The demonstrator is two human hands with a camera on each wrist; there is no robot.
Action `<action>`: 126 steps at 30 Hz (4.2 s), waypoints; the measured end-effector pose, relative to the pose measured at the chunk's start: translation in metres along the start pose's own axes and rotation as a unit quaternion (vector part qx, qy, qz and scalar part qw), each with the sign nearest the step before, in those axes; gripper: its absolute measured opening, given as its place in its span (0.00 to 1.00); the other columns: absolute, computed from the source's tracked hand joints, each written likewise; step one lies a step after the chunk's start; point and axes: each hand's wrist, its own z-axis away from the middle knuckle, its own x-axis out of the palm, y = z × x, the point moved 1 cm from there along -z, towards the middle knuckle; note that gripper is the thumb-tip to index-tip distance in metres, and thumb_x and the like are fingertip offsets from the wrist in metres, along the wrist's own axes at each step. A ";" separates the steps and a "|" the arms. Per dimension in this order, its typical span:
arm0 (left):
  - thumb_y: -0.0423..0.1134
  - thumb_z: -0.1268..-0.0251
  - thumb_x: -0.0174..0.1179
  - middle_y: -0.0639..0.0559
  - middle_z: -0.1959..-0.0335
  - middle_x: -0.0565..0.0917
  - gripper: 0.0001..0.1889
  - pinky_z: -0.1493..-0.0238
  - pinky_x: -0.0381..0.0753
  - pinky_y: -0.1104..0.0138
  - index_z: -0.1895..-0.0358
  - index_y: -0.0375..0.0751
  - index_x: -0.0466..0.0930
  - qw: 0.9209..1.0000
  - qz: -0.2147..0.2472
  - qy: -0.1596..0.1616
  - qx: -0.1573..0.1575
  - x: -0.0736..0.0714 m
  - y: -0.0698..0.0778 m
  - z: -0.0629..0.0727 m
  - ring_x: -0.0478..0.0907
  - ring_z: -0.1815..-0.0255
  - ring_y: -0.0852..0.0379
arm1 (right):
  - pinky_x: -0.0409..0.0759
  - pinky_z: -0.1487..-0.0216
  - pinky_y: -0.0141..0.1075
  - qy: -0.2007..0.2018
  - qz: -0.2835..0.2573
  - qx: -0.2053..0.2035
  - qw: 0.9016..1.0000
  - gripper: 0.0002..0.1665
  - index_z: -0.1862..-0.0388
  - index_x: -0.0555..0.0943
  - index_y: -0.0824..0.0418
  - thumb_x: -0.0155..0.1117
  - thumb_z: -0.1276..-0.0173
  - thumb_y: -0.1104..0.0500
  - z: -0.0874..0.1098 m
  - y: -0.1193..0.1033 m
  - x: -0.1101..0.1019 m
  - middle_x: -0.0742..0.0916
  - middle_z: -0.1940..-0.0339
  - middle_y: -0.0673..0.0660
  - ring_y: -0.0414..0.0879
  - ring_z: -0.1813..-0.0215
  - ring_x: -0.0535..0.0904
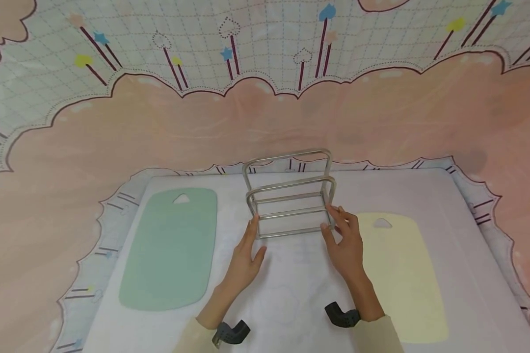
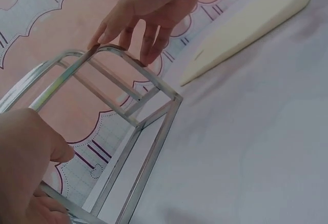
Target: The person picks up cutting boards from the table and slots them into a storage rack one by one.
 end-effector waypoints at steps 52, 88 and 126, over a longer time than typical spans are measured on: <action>0.15 0.45 0.54 0.45 0.26 0.58 0.47 0.35 0.59 0.47 0.24 0.52 0.51 0.997 0.055 0.052 -0.023 -0.014 -0.021 -0.008 0.54 0.28 0.38 | 0.77 0.53 0.42 0.000 0.051 -0.042 0.998 0.41 0.29 0.68 0.56 0.69 0.41 0.70 0.024 -0.023 0.015 0.69 0.38 0.68 0.61 0.38 0.72; 0.25 0.30 0.50 0.30 0.40 0.71 0.24 0.44 0.67 0.43 0.32 0.28 0.62 0.961 -0.024 0.187 -0.204 -0.177 -0.122 0.055 0.66 0.39 0.33 | 0.69 0.39 0.50 -0.274 -0.253 0.142 0.917 0.33 0.26 0.58 0.63 0.54 0.26 0.57 0.073 -0.089 0.159 0.70 0.32 0.65 0.58 0.34 0.68; 0.35 0.37 0.52 0.18 0.44 0.68 0.28 0.40 0.59 0.40 0.40 0.13 0.64 0.882 -0.208 0.113 -0.408 -0.222 -0.163 0.039 0.62 0.43 0.21 | 0.71 0.39 0.48 -0.300 -0.415 0.335 0.791 0.38 0.23 0.50 0.64 0.53 0.26 0.56 0.042 -0.100 0.229 0.63 0.28 0.66 0.58 0.29 0.59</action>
